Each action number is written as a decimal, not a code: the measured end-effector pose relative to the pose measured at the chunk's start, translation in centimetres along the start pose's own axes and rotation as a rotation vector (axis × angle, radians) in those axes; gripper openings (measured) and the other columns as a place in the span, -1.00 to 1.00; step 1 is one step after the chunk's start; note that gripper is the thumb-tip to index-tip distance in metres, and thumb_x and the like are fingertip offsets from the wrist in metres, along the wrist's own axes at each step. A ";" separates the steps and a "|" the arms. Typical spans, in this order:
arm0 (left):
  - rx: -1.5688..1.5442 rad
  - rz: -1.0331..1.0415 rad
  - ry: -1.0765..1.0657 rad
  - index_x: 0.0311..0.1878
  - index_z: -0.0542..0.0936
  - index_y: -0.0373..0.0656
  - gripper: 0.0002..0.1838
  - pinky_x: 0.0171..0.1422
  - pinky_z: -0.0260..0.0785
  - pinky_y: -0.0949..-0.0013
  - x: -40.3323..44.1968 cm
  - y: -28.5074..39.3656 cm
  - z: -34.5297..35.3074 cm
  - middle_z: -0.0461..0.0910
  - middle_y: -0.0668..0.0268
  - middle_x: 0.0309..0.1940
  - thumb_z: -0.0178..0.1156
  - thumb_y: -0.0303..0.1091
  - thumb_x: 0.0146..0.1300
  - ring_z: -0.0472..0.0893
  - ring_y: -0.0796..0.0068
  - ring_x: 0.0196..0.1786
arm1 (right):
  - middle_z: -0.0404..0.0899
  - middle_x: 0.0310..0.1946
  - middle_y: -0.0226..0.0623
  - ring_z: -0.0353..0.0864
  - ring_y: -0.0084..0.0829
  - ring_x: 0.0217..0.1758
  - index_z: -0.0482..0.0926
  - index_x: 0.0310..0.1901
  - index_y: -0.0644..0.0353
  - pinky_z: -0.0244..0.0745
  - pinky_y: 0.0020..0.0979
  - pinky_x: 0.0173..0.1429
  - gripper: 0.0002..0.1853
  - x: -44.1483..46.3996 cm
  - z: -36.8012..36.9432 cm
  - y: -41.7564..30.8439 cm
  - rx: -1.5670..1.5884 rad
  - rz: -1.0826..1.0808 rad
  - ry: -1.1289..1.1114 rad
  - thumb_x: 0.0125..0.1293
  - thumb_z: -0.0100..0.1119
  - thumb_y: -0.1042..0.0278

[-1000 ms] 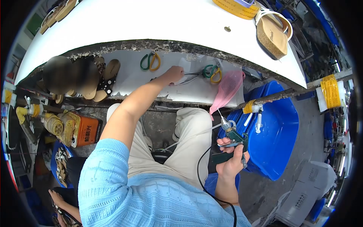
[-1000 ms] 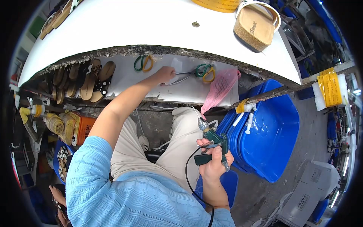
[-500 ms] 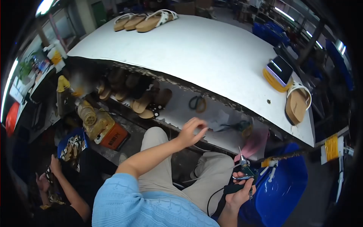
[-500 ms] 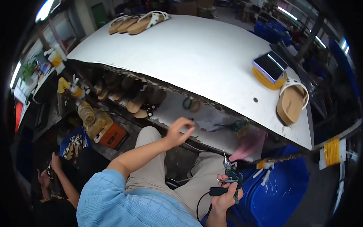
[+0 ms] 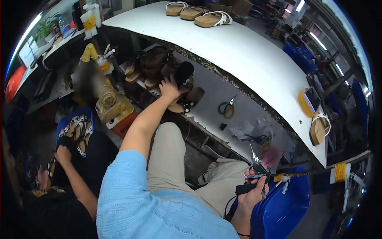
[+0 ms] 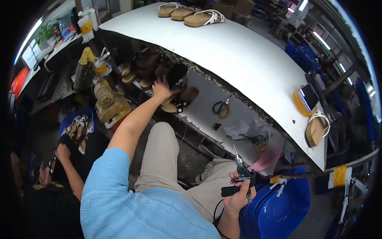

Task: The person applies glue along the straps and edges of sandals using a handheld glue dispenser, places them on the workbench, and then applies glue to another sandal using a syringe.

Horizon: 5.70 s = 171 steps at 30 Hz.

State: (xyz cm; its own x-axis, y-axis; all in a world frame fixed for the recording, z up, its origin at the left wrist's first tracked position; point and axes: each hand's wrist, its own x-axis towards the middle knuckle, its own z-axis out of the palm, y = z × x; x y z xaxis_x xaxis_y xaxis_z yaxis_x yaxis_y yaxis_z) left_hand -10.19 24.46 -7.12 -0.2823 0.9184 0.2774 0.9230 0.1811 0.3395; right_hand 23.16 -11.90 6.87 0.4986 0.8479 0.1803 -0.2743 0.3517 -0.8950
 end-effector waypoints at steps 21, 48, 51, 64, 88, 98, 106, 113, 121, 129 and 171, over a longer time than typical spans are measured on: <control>-2.559 -0.294 -1.052 0.54 0.21 -0.08 -0.13 0.45 0.27 -0.20 -16.6 1.2 -15.5 0.29 0.04 0.45 -0.34 0.43 0.44 0.30 -0.04 0.48 | 0.69 -0.26 -0.01 0.74 -0.20 -0.22 0.45 -0.43 0.26 0.60 -0.32 -0.13 -0.58 -1.9 4.6 0.7 -0.091 0.030 -0.092 0.53 0.07 0.10; -2.673 -0.207 -1.062 0.53 0.08 -0.27 0.30 0.35 0.41 0.06 -22.9 6.5 -19.6 0.24 -0.22 0.36 0.31 0.53 -0.04 0.40 -0.01 0.23 | 0.57 -0.28 -0.14 0.58 -0.22 -0.32 0.48 -0.33 0.31 0.50 -0.21 -0.26 -0.48 -1.4 5.8 -2.5 -0.591 -0.616 -0.708 0.06 0.59 0.04; -2.666 -0.151 -1.048 0.54 0.08 -0.24 0.29 0.31 0.46 0.06 -23.0 6.3 -19.0 0.23 -0.23 0.37 0.29 0.54 -0.03 0.43 -0.06 0.23 | 0.57 -0.28 -0.14 0.58 -0.21 -0.31 0.48 -0.31 0.30 0.50 -0.21 -0.25 -0.47 -1.5 5.7 -2.5 -0.602 -0.613 -0.712 0.06 0.58 0.03; -2.908 -0.298 -1.265 0.54 0.03 -0.31 0.27 0.46 0.33 0.01 -23.7 6.6 -19.7 0.17 -0.27 0.40 0.16 0.55 0.06 0.41 -0.10 0.29 | 0.58 -0.21 -0.12 0.61 -0.18 -0.24 0.44 -0.26 0.21 0.53 -0.20 -0.12 -0.49 -1.2 6.2 -2.4 -0.748 -0.628 -0.561 -0.02 0.66 0.21; -2.527 -0.080 -0.896 0.51 0.10 -0.37 0.26 0.45 0.36 0.08 -24.2 9.3 -21.7 0.28 -0.22 0.36 0.01 0.64 0.10 0.43 -0.05 0.37 | 0.57 -0.22 -0.15 0.61 -0.15 -0.22 0.40 -0.32 0.23 0.46 -0.15 -0.15 -0.49 -0.7 7.1 -4.2 -0.850 -0.693 -0.711 0.11 0.55 0.05; -3.043 -0.523 -1.319 0.48 0.13 -0.41 0.20 0.51 0.21 0.14 -22.6 8.1 -20.4 0.25 -0.19 0.38 0.26 0.45 0.10 0.36 0.05 0.35 | 0.64 -0.25 -0.02 0.71 -0.11 -0.21 0.52 -0.35 0.39 0.53 -0.22 -0.23 -0.60 -0.9 7.0 -4.8 -0.695 -0.780 -0.794 -0.18 0.52 0.38; -2.666 -0.111 -0.921 0.53 0.02 -0.36 0.22 0.63 0.07 -0.01 -22.9 9.0 -20.8 0.15 -0.22 0.43 0.19 0.48 0.14 0.25 -0.08 0.49 | 0.60 -0.19 -0.11 0.65 -0.16 -0.19 0.47 -0.34 0.29 0.46 -0.19 -0.16 -0.54 -0.4 7.3 -4.5 -0.840 -0.768 -0.790 -0.07 0.59 0.21; -2.326 0.026 -0.710 0.52 0.06 -0.32 0.24 0.52 0.23 0.02 -23.2 9.5 -21.7 0.26 -0.21 0.36 0.06 0.59 0.09 0.38 -0.09 0.40 | 0.59 -0.17 -0.17 0.64 -0.18 -0.18 0.47 -0.34 0.25 0.46 -0.18 -0.12 -0.55 -0.5 8.0 -3.6 -0.865 -0.756 -0.704 -0.03 0.62 0.22; -2.172 0.013 -0.690 0.52 0.10 -0.24 0.25 0.42 0.33 0.08 -23.5 9.8 -22.0 0.32 -0.12 0.33 0.11 0.58 -0.03 0.42 -0.04 0.37 | 0.61 -0.17 -0.12 0.65 -0.19 -0.18 0.50 -0.34 0.27 0.45 -0.21 -0.12 -0.57 -0.2 8.3 -2.7 -0.842 -0.746 -0.660 -0.04 0.63 0.29; -2.038 0.018 -0.628 0.54 0.04 -0.27 0.35 0.49 0.28 0.01 -23.9 9.7 -22.6 0.28 -0.19 0.36 0.12 0.66 -0.07 0.39 -0.07 0.39 | 0.61 -0.19 -0.18 0.61 -0.30 -0.28 0.54 -0.32 0.30 0.33 -0.33 -0.16 -0.54 0.0 8.8 -3.0 -0.936 -0.753 -0.697 -0.13 0.67 0.29; -2.179 0.003 -0.574 0.51 0.17 -0.19 0.00 0.44 0.36 0.03 -21.9 5.9 -18.4 0.39 0.05 0.37 0.04 0.46 0.28 0.45 0.12 0.38 | 0.66 -0.28 -0.17 0.62 -0.41 -0.31 0.60 -0.39 0.34 0.45 -0.40 -0.24 -0.70 -0.4 4.8 -1.0 -0.457 -0.415 -0.525 0.12 0.52 0.30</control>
State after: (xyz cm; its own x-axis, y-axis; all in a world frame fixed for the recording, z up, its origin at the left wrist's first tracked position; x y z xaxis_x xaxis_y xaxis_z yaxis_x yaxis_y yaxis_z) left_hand -3.35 -1.07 5.34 0.1702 0.9630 0.2088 -0.7939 0.0085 0.6080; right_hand 19.32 -10.71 9.64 0.0042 0.7996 0.6005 0.2681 0.5776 -0.7710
